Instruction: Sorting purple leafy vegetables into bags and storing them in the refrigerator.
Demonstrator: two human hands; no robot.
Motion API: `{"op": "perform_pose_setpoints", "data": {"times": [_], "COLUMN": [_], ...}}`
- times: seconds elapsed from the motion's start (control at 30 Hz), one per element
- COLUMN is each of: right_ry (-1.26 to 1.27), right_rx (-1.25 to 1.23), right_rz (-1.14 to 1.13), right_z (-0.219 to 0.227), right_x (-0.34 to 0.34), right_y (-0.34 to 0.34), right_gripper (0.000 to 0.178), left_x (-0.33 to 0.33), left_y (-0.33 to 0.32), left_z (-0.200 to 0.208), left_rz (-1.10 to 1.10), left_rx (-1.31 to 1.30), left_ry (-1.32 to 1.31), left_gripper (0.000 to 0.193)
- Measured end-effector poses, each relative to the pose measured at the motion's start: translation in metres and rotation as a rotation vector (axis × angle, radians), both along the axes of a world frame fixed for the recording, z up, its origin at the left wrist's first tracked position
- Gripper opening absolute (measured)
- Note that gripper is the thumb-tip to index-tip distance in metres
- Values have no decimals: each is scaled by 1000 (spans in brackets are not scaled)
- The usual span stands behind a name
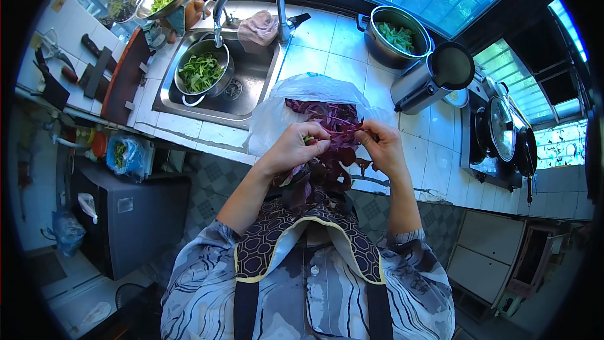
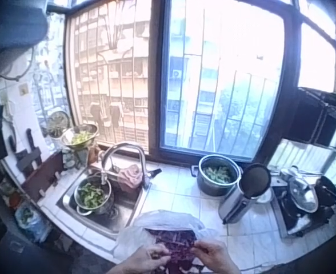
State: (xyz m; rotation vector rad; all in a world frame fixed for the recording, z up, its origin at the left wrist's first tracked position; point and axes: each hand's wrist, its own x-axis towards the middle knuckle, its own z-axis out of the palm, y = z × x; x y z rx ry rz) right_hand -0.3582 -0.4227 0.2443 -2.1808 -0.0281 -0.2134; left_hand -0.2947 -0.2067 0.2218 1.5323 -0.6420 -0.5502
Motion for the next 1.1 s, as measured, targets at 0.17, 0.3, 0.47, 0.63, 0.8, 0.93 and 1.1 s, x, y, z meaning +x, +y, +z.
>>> {"op": "perform_pose_setpoints", "data": {"times": [0.17, 0.3, 0.47, 0.63, 0.8, 0.93, 1.1], "right_ry": [-77, -135, -361, -29, 166, 253, 306], "right_rx": [39, 3, -70, 74, 433, 386, 168], "right_rz": [-121, -229, -294, -265, -90, 14, 96], "right_z": [-6, -15, -23, -18, -5, 8, 23], "right_x": [-2, -7, -17, -33, -28, -19, -9], "right_y": [14, 31, 43, 17, -8, -8, -4], "right_gripper": [14, 13, 14, 17, 16, 16, 15], "left_x": [-5, -4, 0, 36, 19, 2, -4], "left_y": [-2, -9, -12, 34, 52, 15, -6], "left_z": [-10, -28, -59, -48, 24, 54, 51], "left_rz": [56, 159, 327, 447, 354, 184, 100], "left_rx": [47, -84, -254, -318, -32, 210, 374], "left_ry": [146, 317, 305, 376, 35, -681, -871], "left_gripper": [12, 13, 15, 18, 13, 12, 15]}}
